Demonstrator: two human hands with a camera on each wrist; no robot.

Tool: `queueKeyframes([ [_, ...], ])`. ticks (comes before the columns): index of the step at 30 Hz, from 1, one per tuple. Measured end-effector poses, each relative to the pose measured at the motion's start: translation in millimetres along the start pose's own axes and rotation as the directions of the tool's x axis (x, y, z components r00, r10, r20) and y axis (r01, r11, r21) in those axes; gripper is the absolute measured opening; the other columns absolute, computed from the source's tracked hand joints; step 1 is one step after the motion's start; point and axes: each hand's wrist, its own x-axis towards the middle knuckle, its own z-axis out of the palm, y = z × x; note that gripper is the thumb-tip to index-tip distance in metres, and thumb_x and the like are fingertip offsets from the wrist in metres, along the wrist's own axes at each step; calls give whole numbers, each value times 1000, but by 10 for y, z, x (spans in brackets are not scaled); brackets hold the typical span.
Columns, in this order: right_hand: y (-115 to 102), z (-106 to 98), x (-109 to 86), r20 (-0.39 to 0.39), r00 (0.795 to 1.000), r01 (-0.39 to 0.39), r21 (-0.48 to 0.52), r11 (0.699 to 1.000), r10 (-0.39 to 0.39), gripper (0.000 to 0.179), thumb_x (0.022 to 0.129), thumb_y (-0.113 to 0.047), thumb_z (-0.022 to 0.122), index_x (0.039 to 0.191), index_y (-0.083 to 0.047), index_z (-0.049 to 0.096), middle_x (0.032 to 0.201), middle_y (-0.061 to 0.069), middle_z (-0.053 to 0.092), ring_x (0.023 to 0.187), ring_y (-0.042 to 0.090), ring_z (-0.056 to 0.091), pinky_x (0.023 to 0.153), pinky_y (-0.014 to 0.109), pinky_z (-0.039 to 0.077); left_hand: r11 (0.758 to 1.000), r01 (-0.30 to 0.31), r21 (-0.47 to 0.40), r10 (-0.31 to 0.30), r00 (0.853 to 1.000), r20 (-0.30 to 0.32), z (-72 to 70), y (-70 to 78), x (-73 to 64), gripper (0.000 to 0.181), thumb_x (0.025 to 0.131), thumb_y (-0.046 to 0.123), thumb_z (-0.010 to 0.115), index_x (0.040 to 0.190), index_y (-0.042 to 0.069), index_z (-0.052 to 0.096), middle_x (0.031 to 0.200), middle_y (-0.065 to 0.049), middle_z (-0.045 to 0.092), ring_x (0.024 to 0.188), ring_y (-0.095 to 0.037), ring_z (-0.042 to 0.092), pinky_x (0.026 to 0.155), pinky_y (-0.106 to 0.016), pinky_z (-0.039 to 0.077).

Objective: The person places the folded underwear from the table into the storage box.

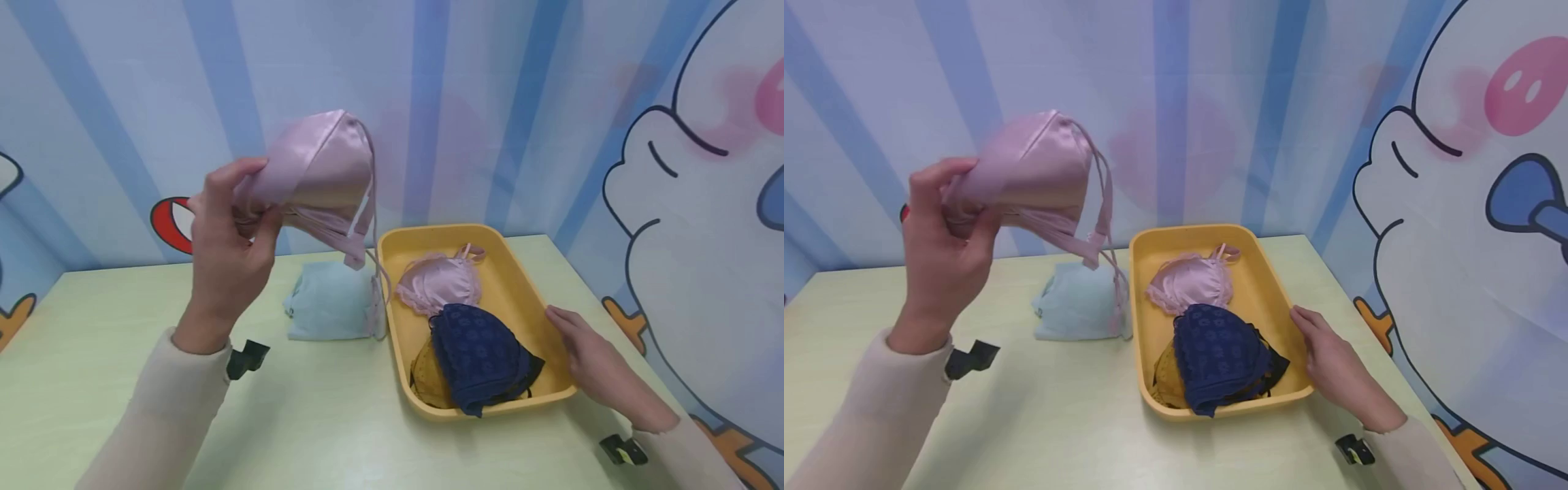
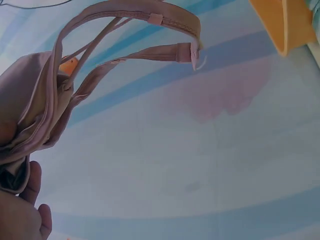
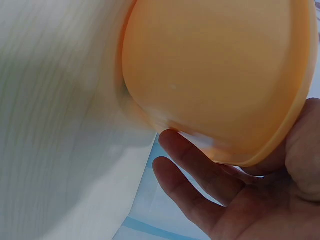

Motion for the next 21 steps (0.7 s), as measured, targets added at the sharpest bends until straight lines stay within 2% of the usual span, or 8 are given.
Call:
queueKeyframes([
  [2,4,2,-1,0,1000,-1,2,1000,1,44,94,12,38,138,11,37,138,28,36,117,46,45,76,47,49,999,-23,-27,23,1000,0,106,3,2,43,86,-9,59,124,9,49,97,-14,56,53,-11,47,75,-25,34],
  [4,7,3,-3,1,1000,-2,5,1000,2,45,94,12,38,139,11,36,138,28,36,117,46,45,77,47,49,998,-39,-53,39,999,-9,205,15,7,43,86,-9,58,124,10,49,107,-15,54,56,-13,48,69,-25,35],
  [8,15,4,-1,4,1000,-5,7,1000,5,45,94,12,38,139,10,36,138,28,36,119,46,44,81,50,47,990,-112,-82,107,992,-67,376,60,69,42,85,-9,59,121,10,49,103,-15,53,73,-21,50,84,-33,25],
  [11,20,5,-3,2,1000,-8,5,1000,8,45,95,12,38,139,10,36,138,28,36,119,46,43,83,51,46,985,-159,-74,150,982,-111,494,98,140,40,86,-5,60,120,11,49,102,-14,53,84,-25,47,87,-36,16],
  [13,20,4,-5,3,1000,-8,13,1000,8,45,94,12,38,139,10,36,138,28,36,119,46,43,83,51,46,982,-172,-72,162,978,-129,567,114,179,38,87,-2,60,120,12,49,104,-13,54,85,-25,46,86,-36,15],
  [21,9,-4,-9,5,1000,-9,19,1000,9,48,92,14,38,140,10,35,139,28,35,121,46,41,86,53,44,982,-176,-72,169,981,-93,830,32,163,41,86,-4,60,121,12,49,101,-11,54,89,-26,45,83,-36,13],
])
